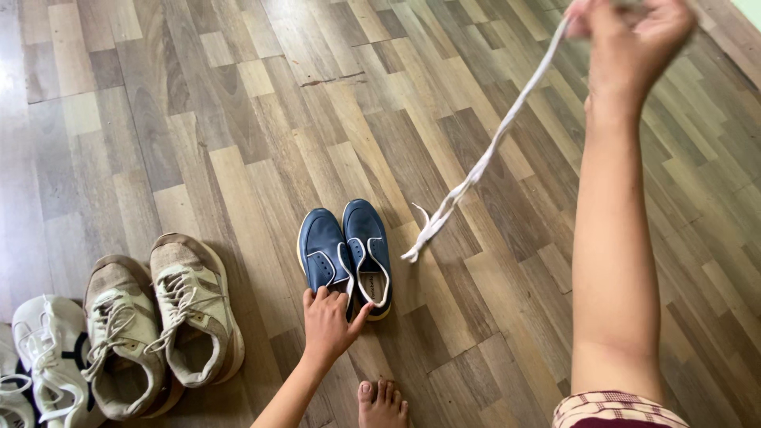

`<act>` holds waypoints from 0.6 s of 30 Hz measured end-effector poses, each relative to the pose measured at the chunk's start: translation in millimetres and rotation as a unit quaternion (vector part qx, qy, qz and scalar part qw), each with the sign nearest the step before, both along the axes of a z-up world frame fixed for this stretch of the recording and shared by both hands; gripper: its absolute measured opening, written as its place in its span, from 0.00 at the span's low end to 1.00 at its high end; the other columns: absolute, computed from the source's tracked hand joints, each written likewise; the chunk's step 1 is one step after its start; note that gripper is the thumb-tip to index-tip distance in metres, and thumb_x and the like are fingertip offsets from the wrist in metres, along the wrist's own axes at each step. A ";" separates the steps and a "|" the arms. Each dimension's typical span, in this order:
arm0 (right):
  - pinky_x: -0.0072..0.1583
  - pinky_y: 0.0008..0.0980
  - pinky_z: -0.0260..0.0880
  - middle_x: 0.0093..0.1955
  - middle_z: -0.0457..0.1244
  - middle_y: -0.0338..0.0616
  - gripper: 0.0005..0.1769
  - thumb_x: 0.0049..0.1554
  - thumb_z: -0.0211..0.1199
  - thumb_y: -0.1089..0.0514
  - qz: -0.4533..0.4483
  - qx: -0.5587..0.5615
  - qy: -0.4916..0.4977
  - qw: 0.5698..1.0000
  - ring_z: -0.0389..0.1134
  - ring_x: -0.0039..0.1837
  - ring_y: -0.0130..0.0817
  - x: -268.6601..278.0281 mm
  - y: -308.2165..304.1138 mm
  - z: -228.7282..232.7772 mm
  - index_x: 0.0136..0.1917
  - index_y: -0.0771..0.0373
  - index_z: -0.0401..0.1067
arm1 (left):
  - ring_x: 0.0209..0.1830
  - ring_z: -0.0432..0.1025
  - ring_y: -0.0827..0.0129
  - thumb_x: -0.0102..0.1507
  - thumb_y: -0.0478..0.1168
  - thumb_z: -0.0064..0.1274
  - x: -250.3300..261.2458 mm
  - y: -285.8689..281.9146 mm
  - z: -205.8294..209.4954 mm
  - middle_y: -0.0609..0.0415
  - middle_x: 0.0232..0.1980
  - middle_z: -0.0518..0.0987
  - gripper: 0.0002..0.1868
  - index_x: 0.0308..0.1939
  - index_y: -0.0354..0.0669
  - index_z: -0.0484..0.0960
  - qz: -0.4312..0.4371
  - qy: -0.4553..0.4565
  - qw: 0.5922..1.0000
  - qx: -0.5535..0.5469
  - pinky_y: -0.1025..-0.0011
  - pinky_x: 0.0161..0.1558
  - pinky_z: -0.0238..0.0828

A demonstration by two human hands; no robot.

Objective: The person laces a pair of beige sneakers and then a pair of blue sneakers. They thread the laces through the eyelets and tie knots on each shoe, finishing with the blue pair.

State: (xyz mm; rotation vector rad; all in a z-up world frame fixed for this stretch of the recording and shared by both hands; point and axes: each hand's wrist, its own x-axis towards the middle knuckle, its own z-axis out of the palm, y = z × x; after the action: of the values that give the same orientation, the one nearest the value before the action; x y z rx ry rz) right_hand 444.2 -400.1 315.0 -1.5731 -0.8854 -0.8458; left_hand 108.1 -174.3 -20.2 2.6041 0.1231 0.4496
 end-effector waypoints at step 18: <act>0.66 0.38 0.57 0.63 0.60 0.37 0.30 0.57 0.38 0.40 -0.309 -0.346 0.459 0.758 0.62 0.63 0.32 -323.1 86.3 -227.3 0.64 0.53 0.66 | 0.32 0.67 0.57 0.56 0.63 0.58 0.6 3.7 2.7 0.50 0.21 0.74 0.29 0.18 0.39 0.77 -0.001 -0.017 0.999 -0.031 0.55 0.52 0.57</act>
State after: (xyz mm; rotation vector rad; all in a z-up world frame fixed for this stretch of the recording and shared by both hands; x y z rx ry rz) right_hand 121.1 -313.8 87.6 -2.6460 0.1298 -0.0132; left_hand 108.7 -170.6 -17.5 2.5352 0.1217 0.4812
